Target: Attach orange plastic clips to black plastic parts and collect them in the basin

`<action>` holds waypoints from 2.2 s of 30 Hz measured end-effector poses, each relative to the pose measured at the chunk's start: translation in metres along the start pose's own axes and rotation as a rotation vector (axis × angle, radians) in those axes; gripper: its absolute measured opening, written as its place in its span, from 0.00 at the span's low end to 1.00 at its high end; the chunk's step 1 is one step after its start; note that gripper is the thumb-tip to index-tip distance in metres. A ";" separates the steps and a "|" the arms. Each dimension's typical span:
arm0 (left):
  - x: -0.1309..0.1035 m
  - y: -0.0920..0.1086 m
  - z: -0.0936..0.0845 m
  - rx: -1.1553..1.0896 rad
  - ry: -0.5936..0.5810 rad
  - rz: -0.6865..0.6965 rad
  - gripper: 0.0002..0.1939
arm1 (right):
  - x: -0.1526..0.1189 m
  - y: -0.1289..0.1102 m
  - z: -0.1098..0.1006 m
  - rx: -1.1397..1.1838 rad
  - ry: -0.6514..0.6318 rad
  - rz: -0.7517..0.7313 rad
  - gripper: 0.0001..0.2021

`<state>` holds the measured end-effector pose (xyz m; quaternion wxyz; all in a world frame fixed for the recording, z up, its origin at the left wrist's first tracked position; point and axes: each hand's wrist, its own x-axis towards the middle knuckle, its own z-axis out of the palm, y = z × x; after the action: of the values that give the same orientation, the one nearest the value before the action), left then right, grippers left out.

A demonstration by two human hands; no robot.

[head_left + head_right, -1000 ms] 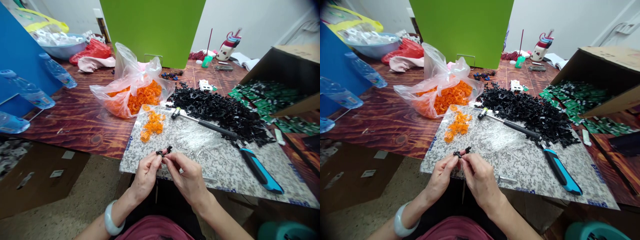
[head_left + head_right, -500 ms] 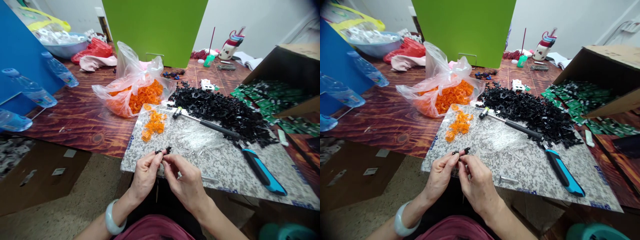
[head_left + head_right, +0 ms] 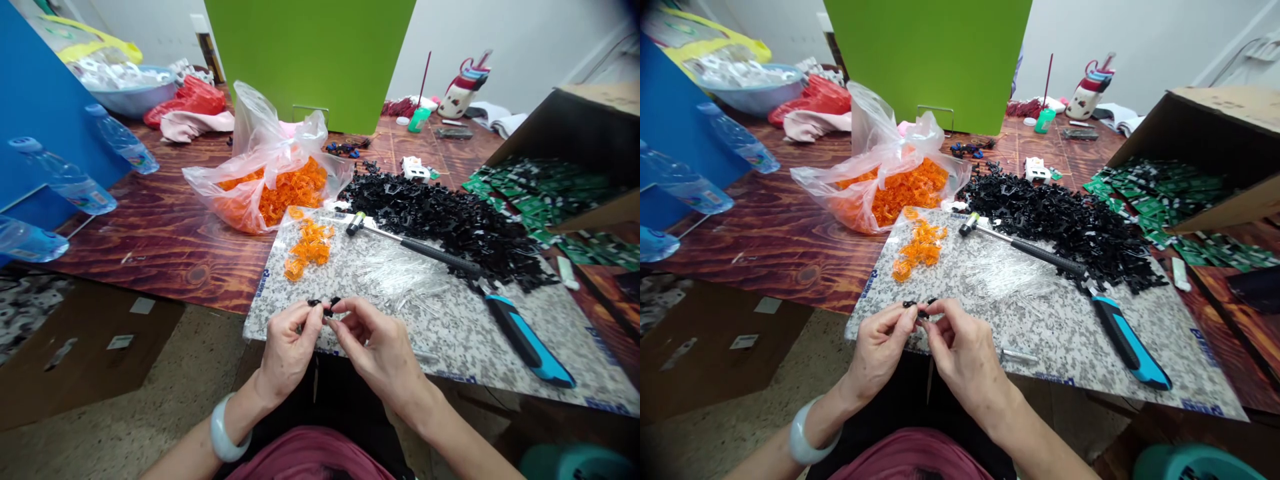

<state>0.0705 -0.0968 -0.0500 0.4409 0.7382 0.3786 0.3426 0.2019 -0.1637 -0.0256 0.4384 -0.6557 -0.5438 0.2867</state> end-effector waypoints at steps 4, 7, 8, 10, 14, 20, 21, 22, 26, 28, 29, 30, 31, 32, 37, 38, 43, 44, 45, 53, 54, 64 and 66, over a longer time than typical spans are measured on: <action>-0.001 0.000 -0.005 0.071 -0.063 0.010 0.16 | 0.005 0.001 -0.004 0.022 -0.077 0.017 0.06; -0.001 0.000 -0.007 0.112 -0.086 0.039 0.17 | 0.009 0.003 -0.007 -0.022 -0.130 0.003 0.05; -0.001 0.000 -0.008 0.124 -0.098 0.051 0.17 | 0.011 0.003 -0.009 -0.042 -0.145 -0.003 0.04; -0.002 0.001 -0.010 0.144 -0.128 0.066 0.17 | 0.013 0.003 -0.010 -0.090 -0.175 -0.015 0.04; -0.003 0.002 -0.012 0.177 -0.195 0.072 0.18 | 0.016 0.004 -0.014 -0.194 -0.256 -0.038 0.07; -0.003 0.005 -0.016 0.190 -0.329 0.081 0.17 | 0.015 0.004 -0.021 -0.431 -0.424 -0.209 0.07; -0.003 0.006 -0.017 0.186 -0.352 0.076 0.17 | 0.015 0.003 -0.023 -0.453 -0.455 -0.228 0.08; -0.003 0.007 -0.018 0.181 -0.374 0.065 0.17 | 0.016 0.003 -0.024 -0.467 -0.480 -0.243 0.08; -0.003 0.008 -0.022 0.139 -0.438 -0.022 0.18 | 0.018 0.002 -0.028 -0.451 -0.548 -0.293 0.09; -0.003 0.006 -0.024 0.100 -0.482 -0.055 0.18 | 0.019 0.003 -0.030 -0.430 -0.571 -0.293 0.09; -0.003 0.005 -0.025 0.078 -0.511 -0.064 0.19 | 0.018 0.004 -0.030 -0.416 -0.575 -0.287 0.08; -0.002 0.004 -0.026 0.059 -0.542 -0.071 0.19 | 0.018 0.005 -0.031 -0.401 -0.574 -0.279 0.08; -0.002 0.003 -0.027 0.044 -0.569 -0.075 0.19 | 0.016 0.007 -0.031 -0.382 -0.567 -0.273 0.07; -0.001 0.003 -0.028 0.031 -0.591 -0.078 0.19 | 0.015 0.009 -0.032 -0.362 -0.555 -0.269 0.05; 0.003 0.002 -0.031 -0.027 -0.614 -0.086 0.19 | 0.000 0.023 -0.027 -0.309 -0.362 -0.319 0.04; 0.003 0.001 -0.030 -0.034 -0.600 -0.082 0.19 | -0.004 0.025 -0.024 -0.314 -0.299 -0.341 0.05; -0.002 -0.005 -0.028 -0.022 -0.498 -0.038 0.17 | -0.019 0.031 -0.012 -0.338 -0.056 -0.398 0.05; -0.003 -0.006 -0.028 -0.019 -0.485 -0.033 0.16 | -0.021 0.031 -0.010 -0.335 -0.028 -0.394 0.05; -0.004 -0.006 -0.028 -0.016 -0.476 -0.029 0.16 | -0.023 0.031 -0.008 -0.329 -0.009 -0.385 0.05; -0.005 -0.003 -0.029 -0.014 -0.450 0.042 0.14 | -0.027 0.029 -0.004 -0.228 -0.001 -0.287 0.05; -0.005 -0.003 -0.029 -0.014 -0.454 0.046 0.14 | -0.026 0.028 -0.005 -0.208 -0.016 -0.273 0.05; -0.006 -0.003 -0.026 0.013 -0.519 0.000 0.14 | -0.015 0.020 -0.011 -0.015 -0.243 -0.047 0.06; -0.006 -0.004 -0.024 -0.020 -0.496 -0.067 0.15 | -0.012 0.025 -0.010 0.016 -0.247 -0.023 0.07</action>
<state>0.0467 -0.0911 -0.0458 0.5387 0.7823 0.2798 0.1398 0.2189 -0.1780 -0.0440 0.3766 -0.6052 -0.5990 0.3647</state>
